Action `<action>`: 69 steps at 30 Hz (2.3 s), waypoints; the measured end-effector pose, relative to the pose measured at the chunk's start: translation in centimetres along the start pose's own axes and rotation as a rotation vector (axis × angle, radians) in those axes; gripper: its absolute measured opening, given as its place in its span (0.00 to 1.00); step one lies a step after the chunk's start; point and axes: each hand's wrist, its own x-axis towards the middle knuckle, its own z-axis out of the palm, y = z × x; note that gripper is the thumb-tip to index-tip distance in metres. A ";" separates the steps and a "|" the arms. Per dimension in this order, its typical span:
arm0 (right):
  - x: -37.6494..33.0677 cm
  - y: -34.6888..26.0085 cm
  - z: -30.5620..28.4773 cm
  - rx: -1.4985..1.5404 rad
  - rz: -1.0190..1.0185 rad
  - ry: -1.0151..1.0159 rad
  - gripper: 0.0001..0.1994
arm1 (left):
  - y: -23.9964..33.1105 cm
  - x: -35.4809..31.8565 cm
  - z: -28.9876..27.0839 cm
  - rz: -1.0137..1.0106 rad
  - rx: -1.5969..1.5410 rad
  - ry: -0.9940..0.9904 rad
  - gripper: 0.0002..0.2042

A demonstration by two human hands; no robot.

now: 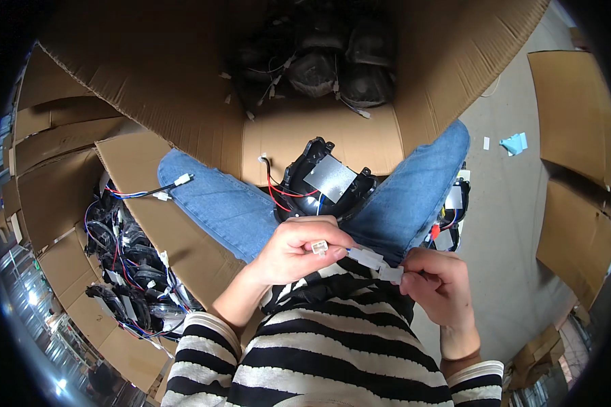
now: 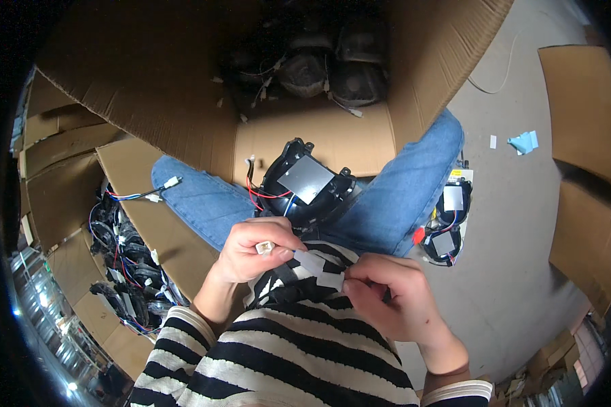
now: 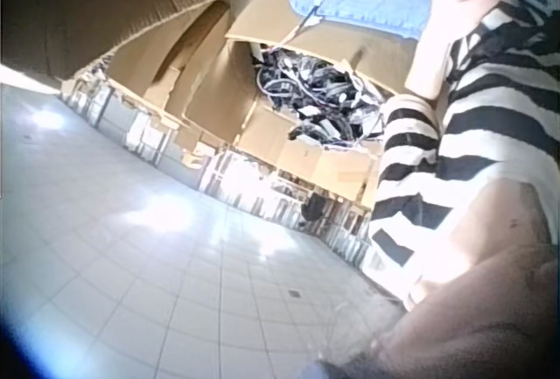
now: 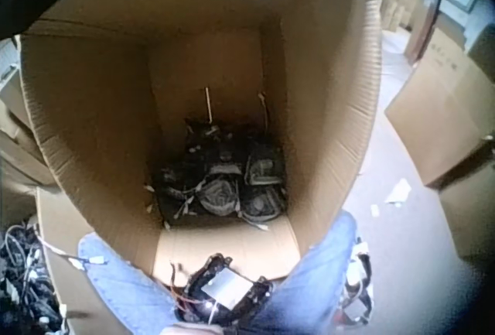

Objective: The person sits on the floor and repeatedly picks up black electronic components from a cardboard box. They connect white plastic connectors to the wires on each component, then place the assembled units back into the box. The process is repeated for multiple items.

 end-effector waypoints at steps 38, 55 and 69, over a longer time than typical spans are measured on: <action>0.4 1.7 -3.9 0.069 -0.109 0.332 0.06 | 10.6 -7.4 -1.7 0.176 0.257 0.793 0.14; 1.6 4.7 -1.4 -0.293 -0.132 0.009 0.05 | 17.6 -41.6 -22.0 -0.888 1.985 1.365 0.17; 4.6 6.0 -0.8 -0.307 0.090 0.003 0.04 | -10.2 10.0 -17.8 -0.285 0.697 0.584 0.12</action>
